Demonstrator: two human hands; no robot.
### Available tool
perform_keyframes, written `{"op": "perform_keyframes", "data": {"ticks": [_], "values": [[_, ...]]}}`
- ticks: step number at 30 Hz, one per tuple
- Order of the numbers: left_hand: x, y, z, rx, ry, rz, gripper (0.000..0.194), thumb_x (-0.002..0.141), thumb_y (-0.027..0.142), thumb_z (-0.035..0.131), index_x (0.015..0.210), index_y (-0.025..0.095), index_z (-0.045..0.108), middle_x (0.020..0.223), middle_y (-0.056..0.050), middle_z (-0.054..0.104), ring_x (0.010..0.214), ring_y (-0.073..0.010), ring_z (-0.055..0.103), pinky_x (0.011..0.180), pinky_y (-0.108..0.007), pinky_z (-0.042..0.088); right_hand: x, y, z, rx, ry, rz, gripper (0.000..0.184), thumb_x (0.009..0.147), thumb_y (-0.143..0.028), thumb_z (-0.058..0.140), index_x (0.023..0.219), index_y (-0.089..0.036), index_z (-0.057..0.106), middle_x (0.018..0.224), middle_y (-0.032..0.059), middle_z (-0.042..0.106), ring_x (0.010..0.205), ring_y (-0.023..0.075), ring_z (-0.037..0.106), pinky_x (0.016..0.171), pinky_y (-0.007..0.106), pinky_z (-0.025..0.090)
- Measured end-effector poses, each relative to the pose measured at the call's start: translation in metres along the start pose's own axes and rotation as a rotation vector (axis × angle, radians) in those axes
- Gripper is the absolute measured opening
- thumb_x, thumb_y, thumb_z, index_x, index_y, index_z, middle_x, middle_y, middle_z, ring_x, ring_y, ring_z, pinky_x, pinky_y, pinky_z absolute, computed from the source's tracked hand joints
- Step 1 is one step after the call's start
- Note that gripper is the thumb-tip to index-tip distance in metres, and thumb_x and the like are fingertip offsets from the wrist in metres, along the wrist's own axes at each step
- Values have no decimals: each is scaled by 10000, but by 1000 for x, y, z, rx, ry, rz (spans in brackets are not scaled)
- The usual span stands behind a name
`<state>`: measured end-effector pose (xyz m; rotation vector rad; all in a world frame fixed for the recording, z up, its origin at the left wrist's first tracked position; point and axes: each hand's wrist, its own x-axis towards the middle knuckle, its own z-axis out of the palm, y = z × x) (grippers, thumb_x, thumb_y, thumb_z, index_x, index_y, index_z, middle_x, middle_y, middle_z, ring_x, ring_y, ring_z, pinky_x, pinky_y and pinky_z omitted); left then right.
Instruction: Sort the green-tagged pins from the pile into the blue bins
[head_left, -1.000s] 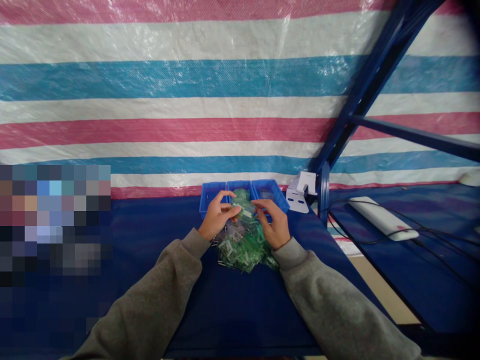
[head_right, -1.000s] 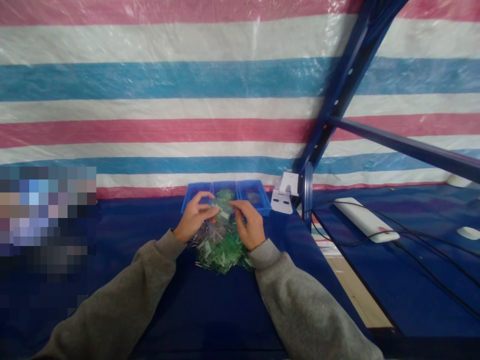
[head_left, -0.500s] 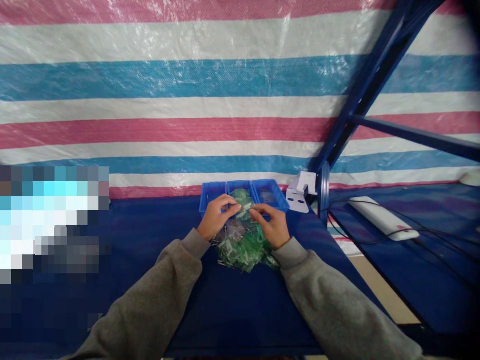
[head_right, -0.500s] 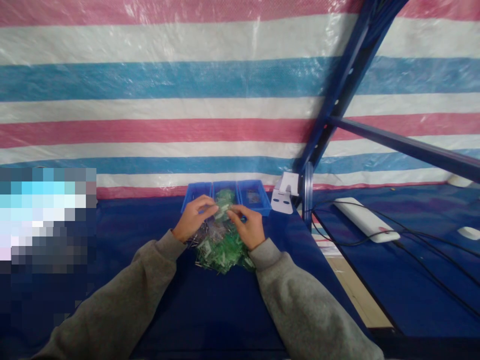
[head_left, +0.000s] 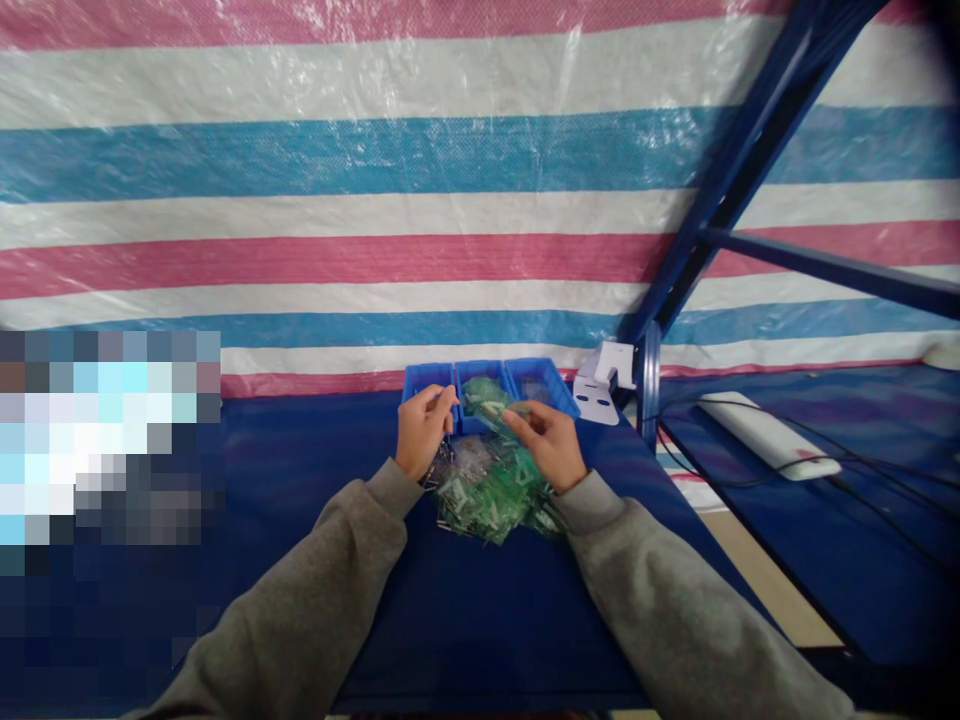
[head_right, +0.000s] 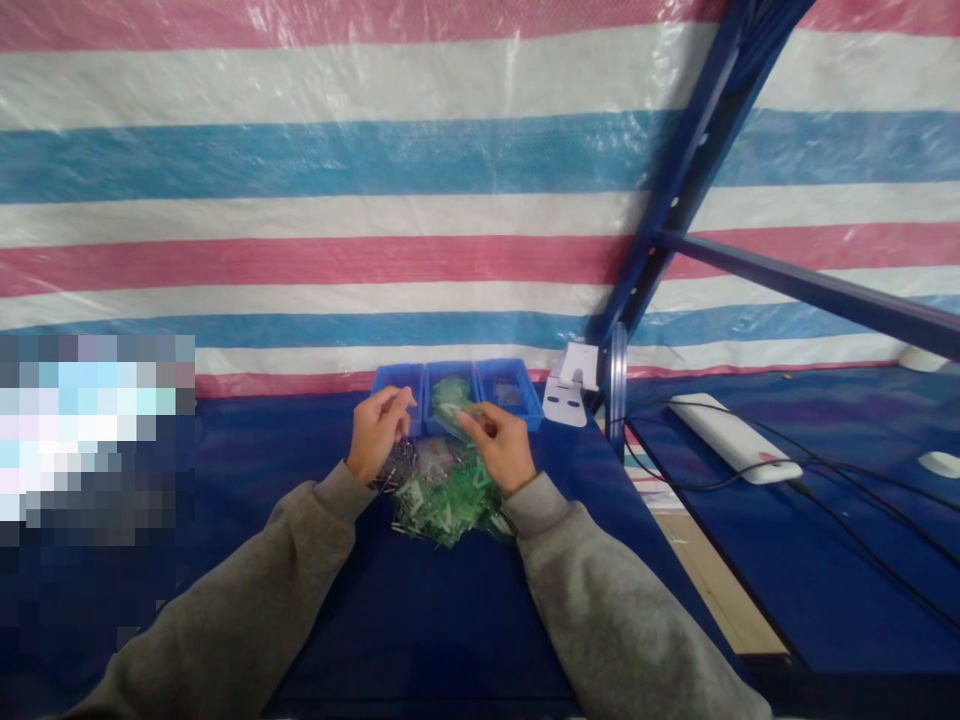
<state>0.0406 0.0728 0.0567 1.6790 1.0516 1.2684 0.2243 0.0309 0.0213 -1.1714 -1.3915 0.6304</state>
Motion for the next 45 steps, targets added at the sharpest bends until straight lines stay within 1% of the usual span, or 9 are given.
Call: {"op": "perform_keyframes", "data": {"ticks": [4, 7, 14, 21, 28, 33, 36, 40, 45], "values": [[4, -1, -5, 13, 145, 38, 360, 842, 479, 518, 705, 152, 579, 435, 50, 454, 382, -63, 403, 414, -187, 316, 6, 8, 0, 290, -12, 181, 602, 767, -438, 636, 1263, -140, 471, 802, 55, 670, 495, 151, 593, 427, 278, 451], [5, 1, -9, 66, 134, 74, 344, 847, 452, 519, 701, 150, 595, 444, 48, 454, 406, -69, 414, 449, -192, 334, 7, 11, -3, 249, 29, 170, 598, 784, -424, 611, 1284, -140, 447, 882, 91, 688, 476, 152, 602, 399, 275, 442], [8, 6, -13, 398, -260, 191, 318, 818, 402, 564, 676, 139, 674, 515, 13, 552, 490, -94, 456, 509, -208, 332, -4, 8, 5, -387, -245, -285, 202, 852, -266, 546, 994, -201, 673, 899, 55, 695, 723, 168, 635, 677, 311, 511], [6, 5, -10, 417, -202, 182, 340, 848, 412, 521, 695, 144, 664, 477, 24, 530, 468, -95, 460, 513, -209, 329, -12, 14, 20, -736, -462, -451, 342, 814, -151, 567, 1144, -220, 624, 1176, 59, 633, 987, 225, 573, 884, 381, 457], [0, 4, -6, 373, -177, 192, 340, 860, 425, 511, 714, 152, 653, 468, 34, 520, 459, -94, 482, 525, -207, 354, -11, 19, 21, -790, -344, -408, 240, 887, -199, 487, 1055, -202, 658, 935, 83, 692, 869, 209, 606, 794, 340, 485], [1, 5, -6, 342, -101, 231, 302, 865, 407, 513, 810, 158, 675, 665, -12, 634, 563, -106, 527, 569, -211, 391, -8, 13, 13, -542, -68, -344, 232, 910, -235, 451, 1007, -192, 657, 953, 73, 699, 882, 207, 629, 801, 341, 493], [1, 5, -5, 326, -196, 260, 279, 831, 399, 574, 968, 179, 679, 910, -45, 684, 650, -120, 556, 620, -224, 417, -6, 7, 9, -310, 39, -236, 218, 893, -310, 496, 978, -191, 658, 901, 58, 700, 725, 173, 633, 703, 314, 513], [-1, 1, -1, 315, -361, 246, 265, 830, 390, 576, 834, 158, 705, 795, -45, 700, 670, -145, 577, 660, -249, 429, -6, 6, 9, -71, 66, -101, 276, 833, -397, 581, 1006, -192, 645, 784, 32, 676, 558, 135, 587, 568, 282, 508], [-3, -4, 1, 187, -362, 165, 292, 841, 389, 556, 835, 135, 700, 789, -62, 695, 704, -158, 601, 637, -240, 448, -4, 9, 9, 1, 69, -54, 297, 800, -445, 609, 927, -181, 664, 797, 45, 682, 616, 149, 594, 565, 276, 492]]}}
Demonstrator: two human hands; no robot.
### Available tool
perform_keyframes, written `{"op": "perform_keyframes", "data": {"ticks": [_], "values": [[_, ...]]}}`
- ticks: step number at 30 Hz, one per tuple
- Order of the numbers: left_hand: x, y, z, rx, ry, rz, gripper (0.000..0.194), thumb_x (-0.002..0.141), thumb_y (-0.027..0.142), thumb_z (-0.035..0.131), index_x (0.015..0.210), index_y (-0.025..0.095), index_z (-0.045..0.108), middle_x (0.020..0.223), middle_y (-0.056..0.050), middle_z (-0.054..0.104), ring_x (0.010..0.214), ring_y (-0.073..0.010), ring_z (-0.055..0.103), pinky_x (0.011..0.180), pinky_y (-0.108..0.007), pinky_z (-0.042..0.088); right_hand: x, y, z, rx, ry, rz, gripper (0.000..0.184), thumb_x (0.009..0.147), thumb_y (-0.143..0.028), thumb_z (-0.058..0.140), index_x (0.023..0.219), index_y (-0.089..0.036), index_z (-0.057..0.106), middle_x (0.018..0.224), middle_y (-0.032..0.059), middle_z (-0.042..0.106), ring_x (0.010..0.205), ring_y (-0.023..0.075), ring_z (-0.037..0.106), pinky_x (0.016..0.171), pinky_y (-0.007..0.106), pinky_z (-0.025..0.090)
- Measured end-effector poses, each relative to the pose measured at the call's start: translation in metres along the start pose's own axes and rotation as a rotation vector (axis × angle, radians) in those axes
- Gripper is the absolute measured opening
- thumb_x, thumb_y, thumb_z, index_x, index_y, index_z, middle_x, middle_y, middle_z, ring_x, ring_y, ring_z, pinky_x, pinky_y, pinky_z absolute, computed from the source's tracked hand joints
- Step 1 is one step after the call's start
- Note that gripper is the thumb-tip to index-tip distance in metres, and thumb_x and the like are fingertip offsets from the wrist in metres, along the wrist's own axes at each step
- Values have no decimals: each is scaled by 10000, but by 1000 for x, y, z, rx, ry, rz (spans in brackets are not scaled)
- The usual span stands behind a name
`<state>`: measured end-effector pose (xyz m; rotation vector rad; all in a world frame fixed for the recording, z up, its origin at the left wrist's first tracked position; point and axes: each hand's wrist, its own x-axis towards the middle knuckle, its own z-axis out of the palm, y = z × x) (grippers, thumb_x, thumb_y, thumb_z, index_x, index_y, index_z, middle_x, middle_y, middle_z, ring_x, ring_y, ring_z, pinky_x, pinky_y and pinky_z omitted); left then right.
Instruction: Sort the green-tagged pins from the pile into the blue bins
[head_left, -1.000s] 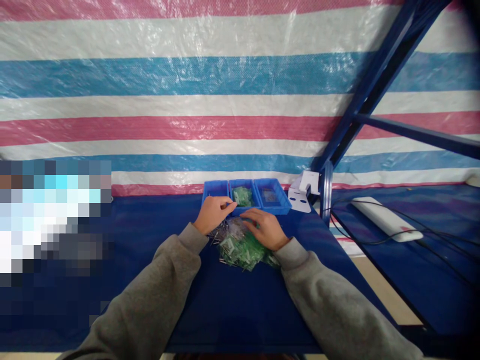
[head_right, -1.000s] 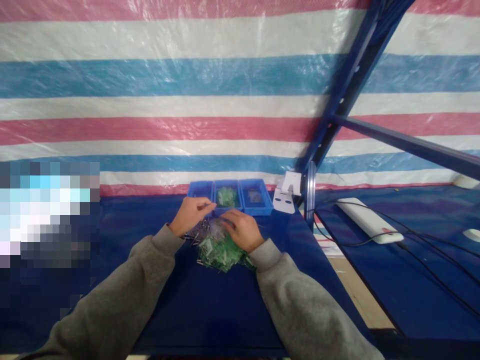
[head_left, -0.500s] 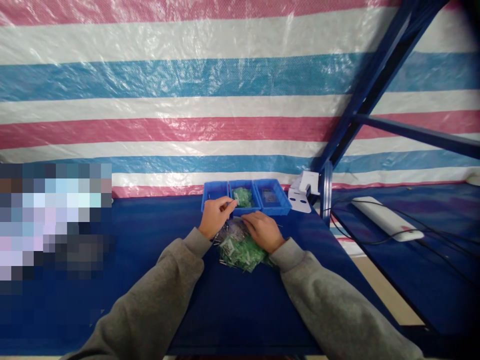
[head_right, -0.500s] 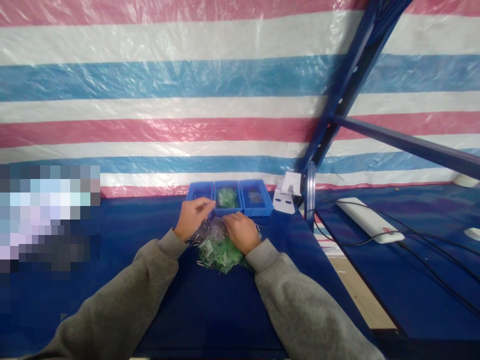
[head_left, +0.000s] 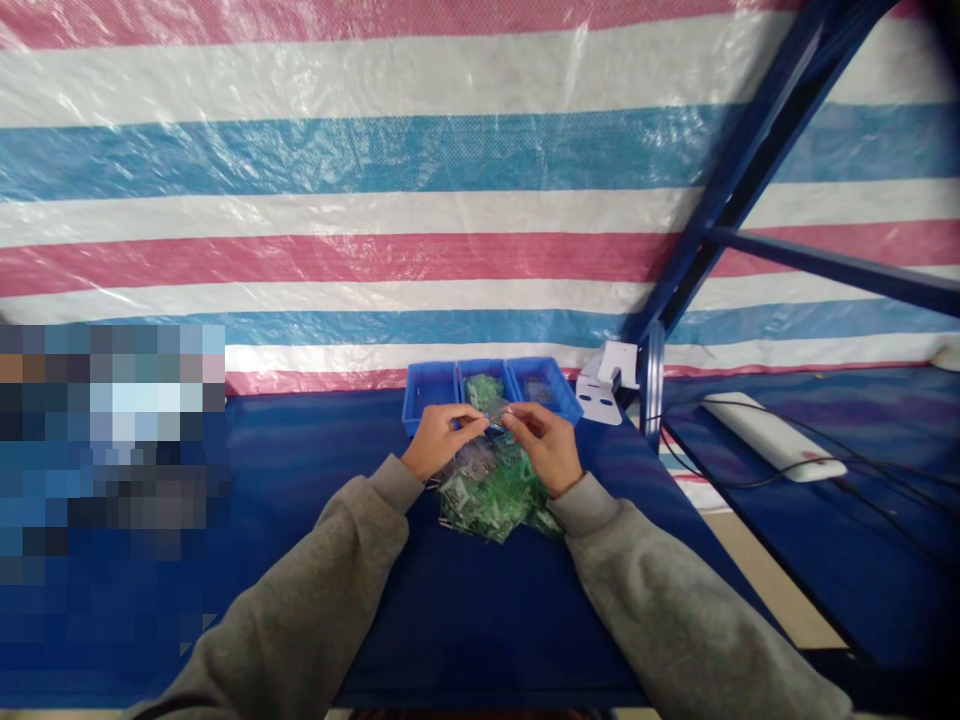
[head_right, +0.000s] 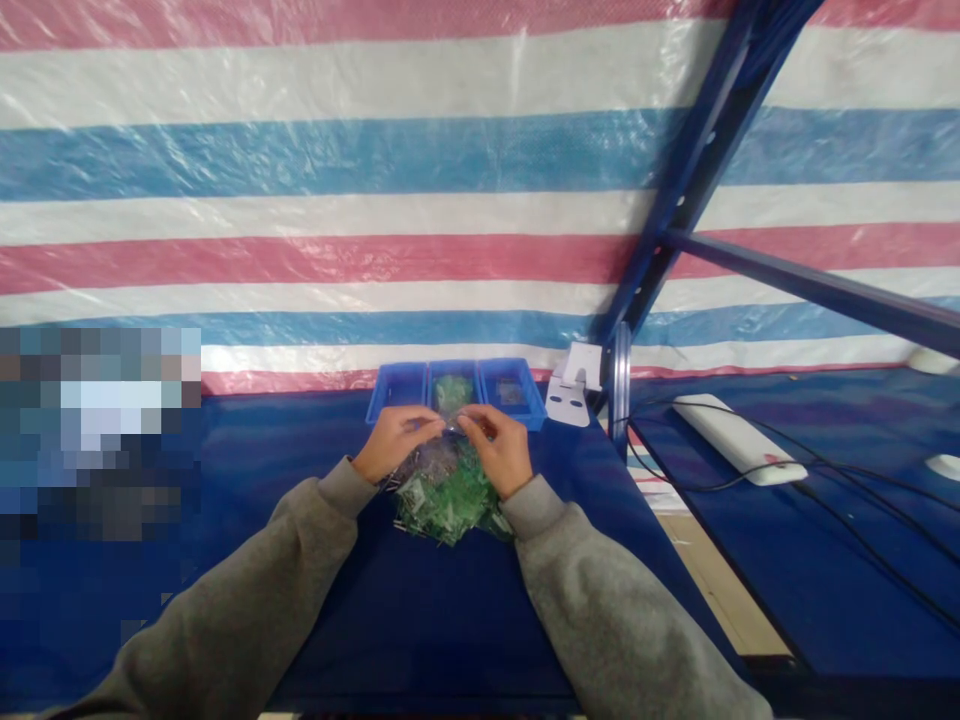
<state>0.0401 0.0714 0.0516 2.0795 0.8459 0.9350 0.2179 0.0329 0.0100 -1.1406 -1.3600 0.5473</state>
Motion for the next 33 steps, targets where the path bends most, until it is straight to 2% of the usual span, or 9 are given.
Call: {"op": "perform_keyframes", "data": {"ticks": [3, 6, 12, 17, 22, 28, 33], "values": [[0, 1, 0, -52, 15, -13, 279, 829, 390, 574, 877, 141, 689, 840, -64, 692, 757, -165, 615, 668, -239, 464, 1, -4, -2, -90, -42, -68, 253, 814, -429, 599, 817, -188, 678, 794, 47, 679, 684, 163, 595, 591, 277, 467], [1, 1, 0, -32, 15, -8, 259, 824, 375, 580, 835, 139, 686, 835, -67, 684, 780, -172, 613, 671, -234, 461, 1, -10, -4, -138, -74, -120, 240, 827, -407, 590, 761, -193, 677, 803, 45, 673, 698, 160, 589, 595, 274, 445], [1, 0, 2, -39, -19, -22, 257, 831, 371, 571, 834, 131, 662, 775, -50, 668, 676, -143, 595, 615, -222, 447, 2, -11, -4, -127, -115, -90, 241, 852, -388, 548, 806, -184, 670, 806, 42, 662, 693, 154, 573, 560, 255, 421], [0, 2, 2, -6, -42, -3, 257, 821, 377, 589, 850, 137, 678, 802, -50, 678, 753, -164, 608, 683, -238, 448, 2, -12, -5, -145, -102, -88, 219, 836, -366, 575, 792, -178, 679, 780, 35, 669, 641, 139, 553, 570, 256, 415], [1, -2, 2, 2, -35, 6, 260, 861, 369, 529, 879, 134, 639, 829, -48, 655, 758, -154, 593, 701, -238, 452, 2, -11, -4, -127, -81, -42, 231, 815, -376, 601, 891, -174, 683, 777, 29, 676, 592, 129, 533, 545, 250, 415], [2, 1, 4, 92, -115, -12, 222, 875, 338, 499, 885, 136, 590, 745, -13, 607, 699, -128, 558, 651, -214, 426, 1, -10, -5, -178, -58, -83, 207, 828, -354, 580, 812, -175, 682, 729, 23, 665, 579, 129, 528, 546, 251, 412], [3, 2, 1, 132, -118, -8, 150, 836, 272, 541, 867, 135, 596, 764, -10, 620, 708, -125, 553, 649, -210, 413, 1, -10, -5, -203, -71, -121, 207, 837, -354, 575, 815, -182, 687, 754, 32, 681, 599, 139, 552, 563, 259, 427]]}}
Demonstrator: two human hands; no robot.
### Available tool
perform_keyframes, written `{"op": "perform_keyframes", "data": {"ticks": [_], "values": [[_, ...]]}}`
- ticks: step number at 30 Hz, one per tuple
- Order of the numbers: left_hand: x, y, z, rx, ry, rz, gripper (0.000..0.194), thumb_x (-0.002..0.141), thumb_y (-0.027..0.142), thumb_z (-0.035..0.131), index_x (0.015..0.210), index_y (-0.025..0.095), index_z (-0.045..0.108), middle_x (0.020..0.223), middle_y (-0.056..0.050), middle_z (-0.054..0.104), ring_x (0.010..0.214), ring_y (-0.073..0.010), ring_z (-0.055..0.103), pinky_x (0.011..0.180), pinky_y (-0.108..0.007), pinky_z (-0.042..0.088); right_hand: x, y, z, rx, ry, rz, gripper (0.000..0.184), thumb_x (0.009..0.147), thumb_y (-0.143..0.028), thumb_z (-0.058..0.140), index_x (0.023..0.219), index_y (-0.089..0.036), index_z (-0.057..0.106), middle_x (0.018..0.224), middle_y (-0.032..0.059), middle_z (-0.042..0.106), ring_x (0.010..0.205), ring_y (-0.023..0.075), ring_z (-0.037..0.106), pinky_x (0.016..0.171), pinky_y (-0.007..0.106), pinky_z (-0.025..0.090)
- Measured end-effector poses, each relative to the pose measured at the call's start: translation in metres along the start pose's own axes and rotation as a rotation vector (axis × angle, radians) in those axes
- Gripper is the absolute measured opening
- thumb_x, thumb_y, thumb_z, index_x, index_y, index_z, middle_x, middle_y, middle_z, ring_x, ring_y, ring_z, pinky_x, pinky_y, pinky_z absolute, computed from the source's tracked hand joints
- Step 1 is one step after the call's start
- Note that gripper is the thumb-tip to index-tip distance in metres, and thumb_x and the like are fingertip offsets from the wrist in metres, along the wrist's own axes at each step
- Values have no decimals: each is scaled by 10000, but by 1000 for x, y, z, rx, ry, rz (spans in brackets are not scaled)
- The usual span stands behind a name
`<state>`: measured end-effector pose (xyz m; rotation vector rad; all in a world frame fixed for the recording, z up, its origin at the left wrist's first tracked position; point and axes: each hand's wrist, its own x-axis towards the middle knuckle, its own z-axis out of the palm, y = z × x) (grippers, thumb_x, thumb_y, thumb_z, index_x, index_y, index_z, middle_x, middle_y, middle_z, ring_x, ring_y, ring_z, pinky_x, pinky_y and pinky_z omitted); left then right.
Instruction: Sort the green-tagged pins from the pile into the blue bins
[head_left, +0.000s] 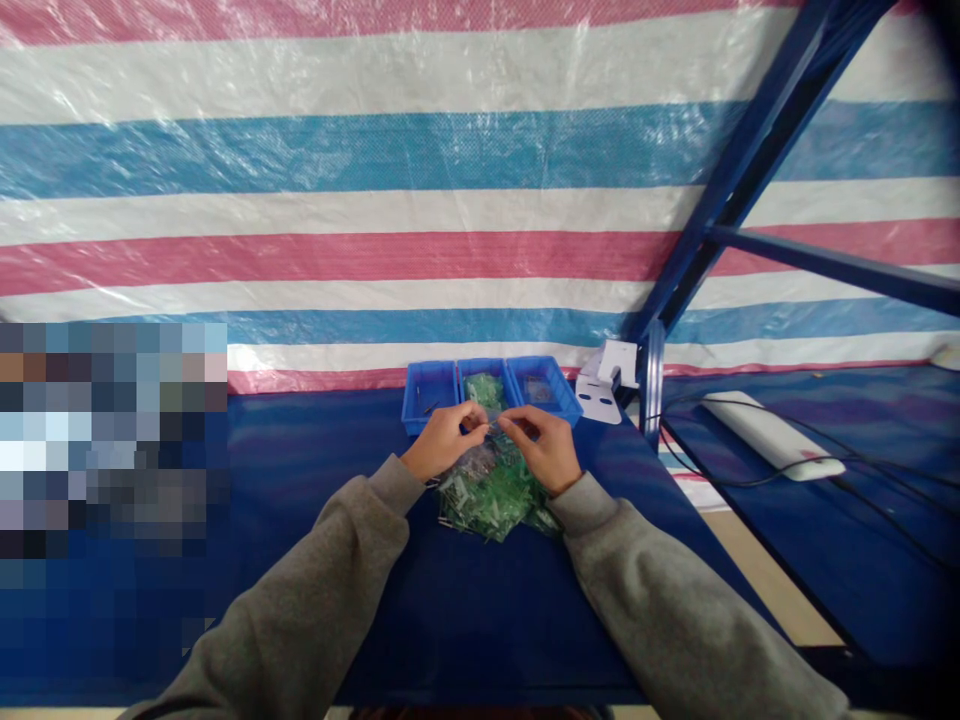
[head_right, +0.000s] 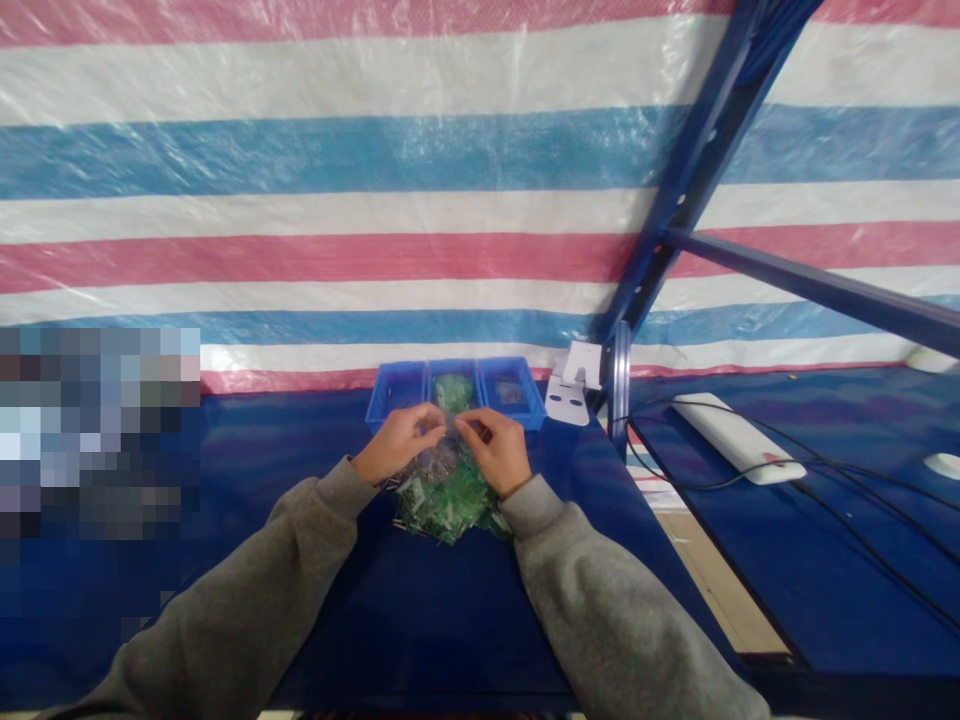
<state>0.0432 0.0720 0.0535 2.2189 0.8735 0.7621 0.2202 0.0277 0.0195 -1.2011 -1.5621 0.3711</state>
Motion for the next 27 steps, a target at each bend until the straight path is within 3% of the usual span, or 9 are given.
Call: {"op": "perform_keyframes", "data": {"ticks": [7, 12, 15, 19, 21, 24, 27], "values": [[0, 0, -1, -106, -40, -25, 191, 859, 308, 521, 859, 130, 593, 736, -20, 626, 658, -122, 562, 641, -223, 427, 0, 1, 0, -28, -4, -30, 203, 854, -342, 559, 832, -188, 689, 744, 26, 668, 592, 133, 547, 566, 263, 435], [2, 1, -3, -309, -50, -112, 301, 848, 410, 537, 772, 123, 584, 661, -20, 615, 556, -101, 543, 527, -199, 401, -1, 0, -4, 17, 46, -127, 284, 886, -249, 486, 1140, -228, 611, 1052, 73, 593, 733, 145, 580, 599, 278, 491], [2, -1, -3, -420, -68, -208, 353, 820, 455, 565, 739, 112, 583, 601, -20, 598, 461, -78, 486, 432, -184, 334, -1, -1, -4, -17, 34, -227, 240, 870, -227, 512, 1069, -238, 646, 1136, 86, 535, 784, 154, 580, 638, 302, 513], [2, -3, -3, -454, -80, -244, 396, 815, 486, 565, 708, 106, 596, 564, -22, 582, 445, -80, 479, 417, -189, 321, -1, -1, -2, -68, 66, -266, 149, 869, -233, 525, 903, -213, 669, 1077, 90, 565, 792, 166, 579, 654, 315, 510], [2, -1, -3, -396, 11, -214, 403, 840, 491, 527, 742, 111, 616, 612, -35, 607, 500, -93, 515, 462, -199, 366, -1, -1, -1, -67, 70, -235, 147, 880, -240, 510, 874, -204, 653, 980, 78, 613, 797, 170, 590, 660, 305, 504], [1, 4, -4, -258, 177, -62, 344, 820, 445, 585, 975, 144, 643, 912, -74, 671, 767, -142, 600, 625, -224, 448, 0, -2, -1, -53, 62, -145, 141, 880, -264, 517, 874, -198, 641, 822, 42, 657, 719, 158, 603, 628, 278, 489], [0, 5, -4, -136, 119, 47, 313, 787, 401, 642, 977, 155, 671, 955, -69, 679, 836, -165, 600, 707, -250, 456, 0, -3, -1, -28, 73, -74, 136, 852, -297, 563, 846, -194, 651, 768, 23, 672, 642, 143, 595, 601, 264, 478]]}}
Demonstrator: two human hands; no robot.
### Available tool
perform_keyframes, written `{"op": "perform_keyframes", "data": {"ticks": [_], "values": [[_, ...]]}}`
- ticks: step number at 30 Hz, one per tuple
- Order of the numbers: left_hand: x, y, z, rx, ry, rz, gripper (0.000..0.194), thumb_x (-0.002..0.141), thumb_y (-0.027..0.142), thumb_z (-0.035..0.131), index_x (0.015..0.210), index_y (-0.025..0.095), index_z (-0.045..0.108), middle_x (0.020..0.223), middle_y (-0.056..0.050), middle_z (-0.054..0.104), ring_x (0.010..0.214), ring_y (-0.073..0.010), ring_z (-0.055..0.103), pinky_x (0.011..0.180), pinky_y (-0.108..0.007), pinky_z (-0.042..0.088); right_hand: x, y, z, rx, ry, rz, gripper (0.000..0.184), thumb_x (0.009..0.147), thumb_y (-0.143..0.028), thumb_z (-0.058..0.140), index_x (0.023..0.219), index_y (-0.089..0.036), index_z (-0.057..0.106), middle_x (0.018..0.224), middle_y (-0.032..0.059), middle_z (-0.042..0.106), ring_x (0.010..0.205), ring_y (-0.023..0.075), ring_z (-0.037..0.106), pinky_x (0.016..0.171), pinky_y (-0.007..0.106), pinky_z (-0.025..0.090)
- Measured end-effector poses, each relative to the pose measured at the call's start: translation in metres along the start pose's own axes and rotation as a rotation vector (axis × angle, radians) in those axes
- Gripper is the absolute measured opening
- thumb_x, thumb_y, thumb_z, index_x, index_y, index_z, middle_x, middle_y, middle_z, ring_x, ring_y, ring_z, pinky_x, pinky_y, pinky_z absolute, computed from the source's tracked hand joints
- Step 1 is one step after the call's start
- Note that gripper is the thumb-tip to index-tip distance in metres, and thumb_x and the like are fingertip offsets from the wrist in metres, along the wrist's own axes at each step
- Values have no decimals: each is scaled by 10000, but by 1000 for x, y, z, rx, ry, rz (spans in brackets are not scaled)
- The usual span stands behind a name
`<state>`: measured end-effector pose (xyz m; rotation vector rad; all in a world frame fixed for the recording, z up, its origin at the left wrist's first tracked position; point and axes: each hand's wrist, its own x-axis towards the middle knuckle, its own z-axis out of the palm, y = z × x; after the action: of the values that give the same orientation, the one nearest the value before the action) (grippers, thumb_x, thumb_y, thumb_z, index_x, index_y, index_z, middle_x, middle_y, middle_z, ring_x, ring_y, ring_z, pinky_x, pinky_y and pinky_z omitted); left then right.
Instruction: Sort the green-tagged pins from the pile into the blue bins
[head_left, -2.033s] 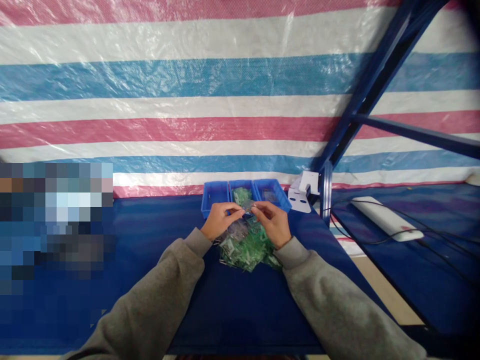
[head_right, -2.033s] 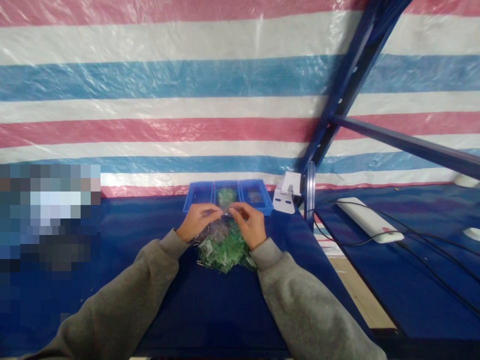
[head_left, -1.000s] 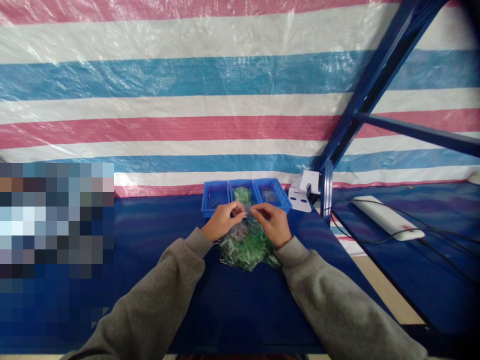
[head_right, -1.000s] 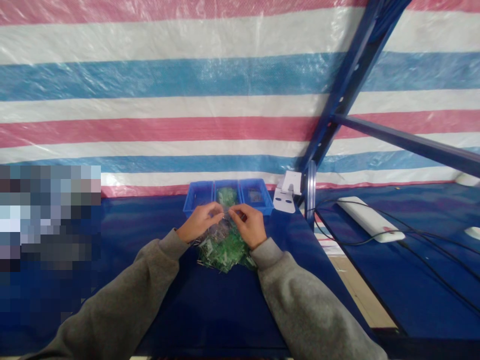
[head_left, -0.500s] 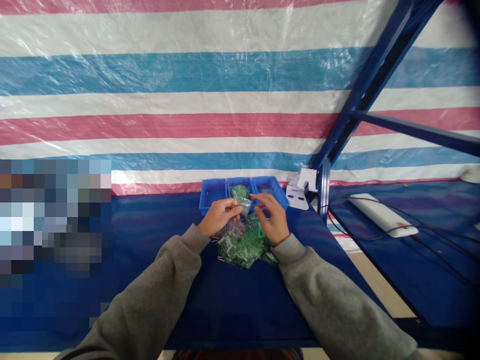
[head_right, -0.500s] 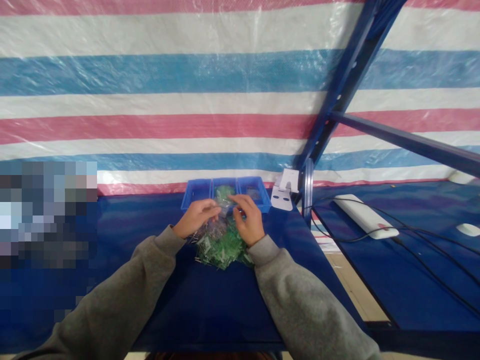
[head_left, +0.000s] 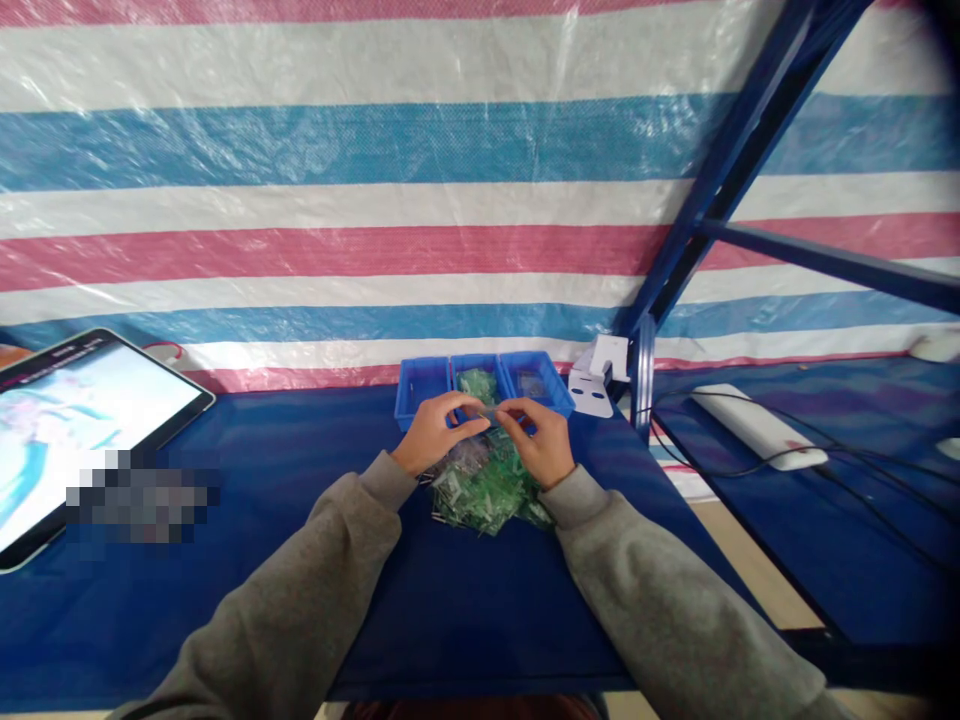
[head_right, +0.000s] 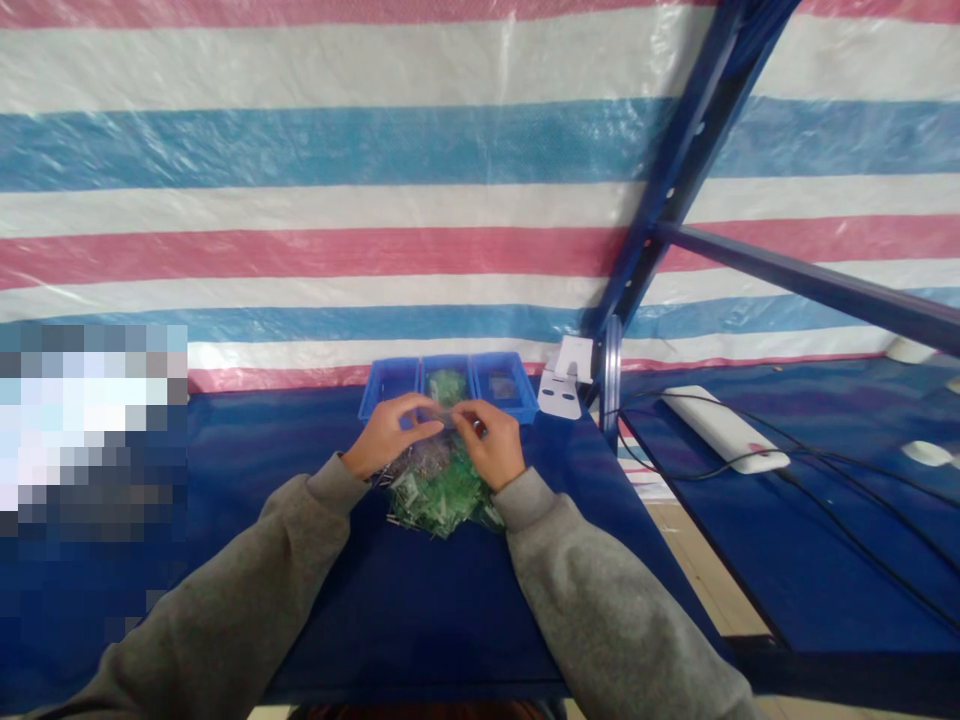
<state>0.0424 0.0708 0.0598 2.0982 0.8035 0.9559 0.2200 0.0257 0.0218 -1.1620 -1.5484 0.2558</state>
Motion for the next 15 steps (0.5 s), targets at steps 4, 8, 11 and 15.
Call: {"op": "perform_keyframes", "data": {"ticks": [4, 8, 11, 15], "values": [[-1, -3, 1, -63, -70, -27, 282, 845, 374, 573, 908, 128, 698, 879, -69, 700, 811, -168, 616, 759, -268, 460, -1, 0, 0, 45, -18, 45, 157, 841, -322, 574, 854, -190, 659, 750, 18, 681, 609, 137, 589, 586, 258, 474], [0, -6, 2, -201, -118, -100, 318, 851, 381, 558, 945, 109, 693, 873, -86, 707, 801, -175, 635, 738, -268, 481, -1, 3, -1, 73, -27, 59, 169, 828, -332, 589, 867, -186, 664, 735, 21, 687, 597, 140, 594, 577, 261, 477], [2, -8, 1, -168, -82, -111, 313, 830, 383, 585, 944, 116, 701, 902, -91, 712, 819, -182, 641, 742, -273, 487, -1, 4, -1, 69, -39, 52, 169, 825, -334, 590, 857, -189, 670, 713, 20, 685, 583, 142, 589, 565, 264, 474], [3, -8, -3, -70, -65, -92, 277, 815, 359, 604, 929, 137, 723, 939, -93, 717, 851, -200, 648, 786, -295, 483, -2, 6, 0, 47, -52, 40, 186, 826, -349, 583, 848, -190, 677, 715, 24, 691, 592, 150, 599, 573, 272, 483]]}}
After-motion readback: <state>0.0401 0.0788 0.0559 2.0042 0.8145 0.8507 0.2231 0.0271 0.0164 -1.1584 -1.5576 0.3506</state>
